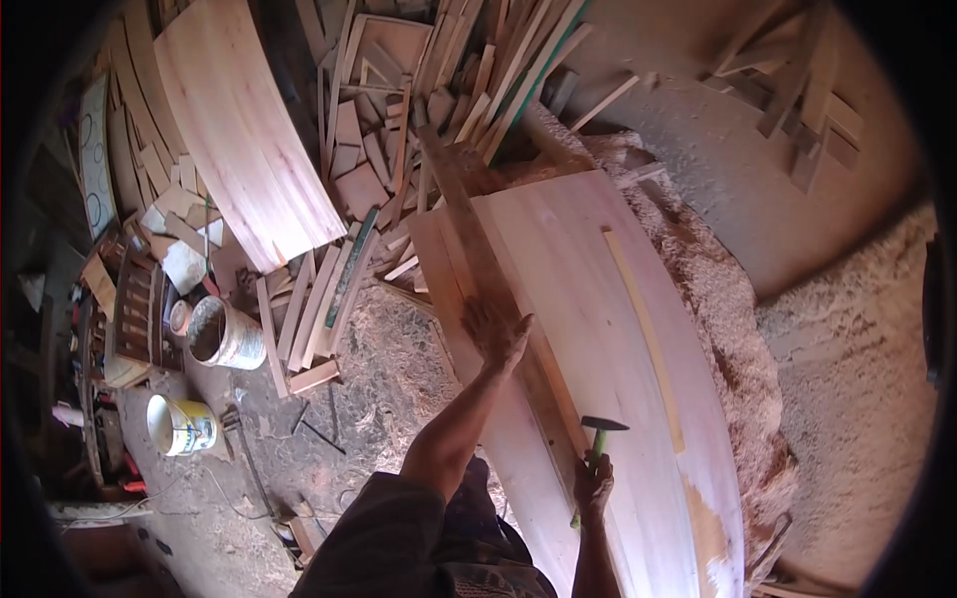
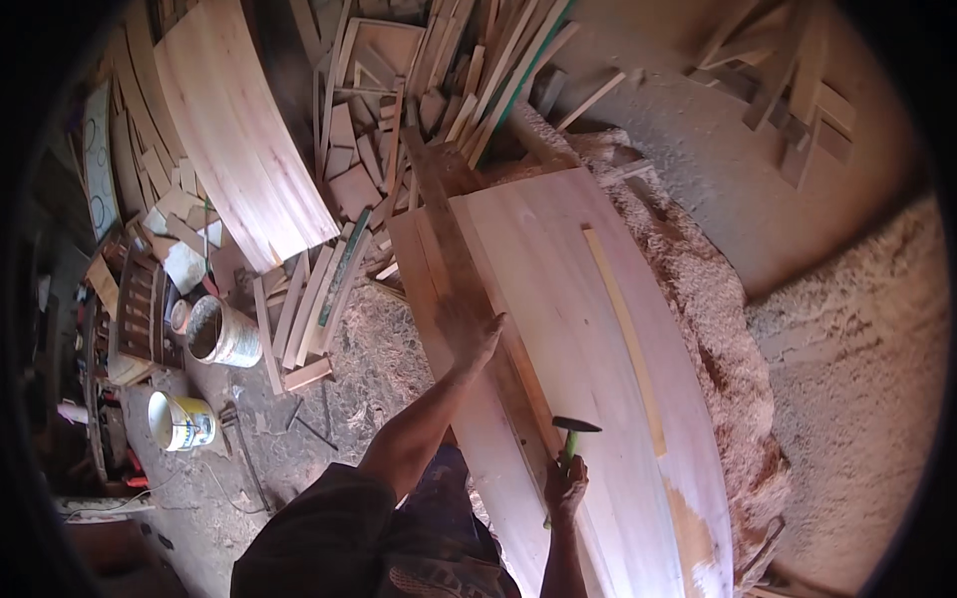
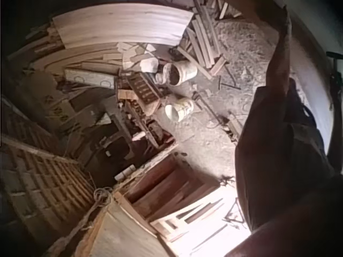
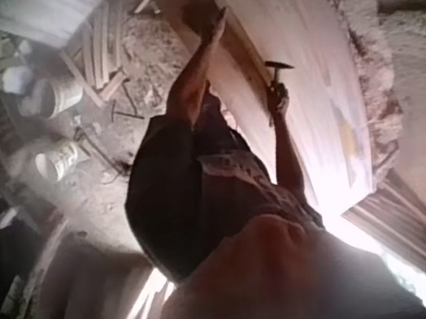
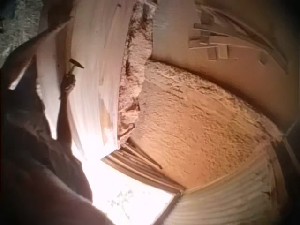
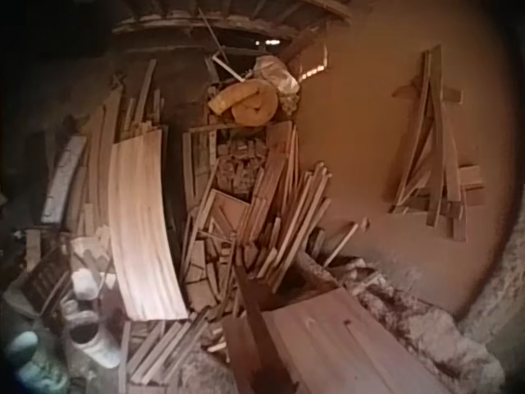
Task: The person uses a circular saw to cut a board, marks another piece of wood with a pencil, uses a hammer to tap a wooden strip, and moves large wooden panels.
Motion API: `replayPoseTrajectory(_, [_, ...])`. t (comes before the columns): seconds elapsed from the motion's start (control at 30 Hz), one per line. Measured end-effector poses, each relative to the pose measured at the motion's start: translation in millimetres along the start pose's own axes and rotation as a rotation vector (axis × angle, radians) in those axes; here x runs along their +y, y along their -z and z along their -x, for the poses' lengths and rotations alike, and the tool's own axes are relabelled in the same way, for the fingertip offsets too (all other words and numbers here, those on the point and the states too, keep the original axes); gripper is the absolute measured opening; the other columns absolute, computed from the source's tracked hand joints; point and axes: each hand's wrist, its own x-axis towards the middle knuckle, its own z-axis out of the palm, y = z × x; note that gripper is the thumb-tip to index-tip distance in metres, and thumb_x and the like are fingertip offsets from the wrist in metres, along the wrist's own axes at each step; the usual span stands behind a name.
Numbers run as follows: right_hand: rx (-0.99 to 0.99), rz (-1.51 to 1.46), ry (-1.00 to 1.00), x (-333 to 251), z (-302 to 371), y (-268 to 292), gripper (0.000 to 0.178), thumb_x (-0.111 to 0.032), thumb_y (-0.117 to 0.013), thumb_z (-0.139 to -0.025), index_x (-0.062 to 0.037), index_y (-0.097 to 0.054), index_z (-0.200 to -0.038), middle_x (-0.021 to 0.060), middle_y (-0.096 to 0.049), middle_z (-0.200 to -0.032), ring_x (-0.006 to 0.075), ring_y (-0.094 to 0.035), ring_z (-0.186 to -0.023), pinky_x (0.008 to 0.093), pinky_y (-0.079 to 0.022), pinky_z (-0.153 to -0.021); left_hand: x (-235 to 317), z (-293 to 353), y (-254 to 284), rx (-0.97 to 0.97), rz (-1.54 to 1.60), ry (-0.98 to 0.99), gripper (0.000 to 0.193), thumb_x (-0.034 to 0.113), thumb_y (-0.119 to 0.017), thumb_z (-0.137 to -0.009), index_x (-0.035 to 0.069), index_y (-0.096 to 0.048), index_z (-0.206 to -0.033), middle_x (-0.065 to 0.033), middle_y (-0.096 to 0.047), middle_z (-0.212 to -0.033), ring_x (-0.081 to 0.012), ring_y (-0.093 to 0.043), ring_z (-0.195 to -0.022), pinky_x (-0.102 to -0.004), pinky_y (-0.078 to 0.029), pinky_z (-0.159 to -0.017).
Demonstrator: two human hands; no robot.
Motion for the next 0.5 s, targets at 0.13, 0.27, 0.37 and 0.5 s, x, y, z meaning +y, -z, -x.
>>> replayPoseTrajectory(0.13, [-0.104, 0.079, -0.157, -10, -41, -27, 0.022, -0.017, -0.075, -0.082, -0.0045, -0.061, -0.093, 0.0201, -0.068, -0.086, 0.0407, -0.064, -0.080, 0.0497, -0.050, -0.071, 30, -3, 20, -0.214, 0.098, 0.107, 0.112, 0.057, -0.076, -0.079, -0.011, -0.025, -0.152, -0.0356, -0.018, -0.161, -0.0487, -0.013, -0.152, -0.0599, -0.009, -0.123])
replayPoseTrajectory(0.27, [-0.149, 0.073, -0.221, -11, -60, -36, 0.021, -0.017, -0.079, -0.080, -0.0043, -0.063, -0.087, 0.0157, -0.067, -0.079, 0.0302, -0.062, -0.071, 0.0427, -0.050, -0.067, 25, -7, 34, -0.178, 0.181, 0.118, 0.113, 0.047, -0.081, -0.075, -0.010, -0.022, -0.153, -0.0356, -0.020, -0.160, -0.0476, -0.016, -0.151, -0.0601, -0.011, -0.123])
replayPoseTrajectory(0.37, [-0.182, -0.046, -0.296, -10, -64, -32, 0.022, -0.018, -0.082, -0.079, -0.0047, -0.065, -0.084, 0.0086, -0.065, -0.074, 0.0204, -0.058, -0.068, 0.0372, -0.048, -0.065, 28, -11, 40, -0.176, 0.227, 0.147, 0.111, 0.041, -0.080, -0.075, -0.009, -0.020, -0.154, -0.0349, -0.021, -0.159, -0.0466, -0.018, -0.151, -0.0612, -0.012, -0.122])
replayPoseTrajectory(0.5, [-0.186, -0.110, -0.378, -12, -70, -31, 0.023, -0.019, -0.083, -0.077, -0.0049, -0.066, -0.082, 0.0024, -0.062, -0.071, 0.0146, -0.054, -0.067, 0.0346, -0.046, -0.064, 33, -22, 49, -0.249, 0.262, 0.196, 0.109, 0.038, -0.079, -0.075, -0.007, -0.020, -0.155, -0.0344, -0.023, -0.159, -0.0465, -0.018, -0.151, -0.0633, -0.013, -0.121])
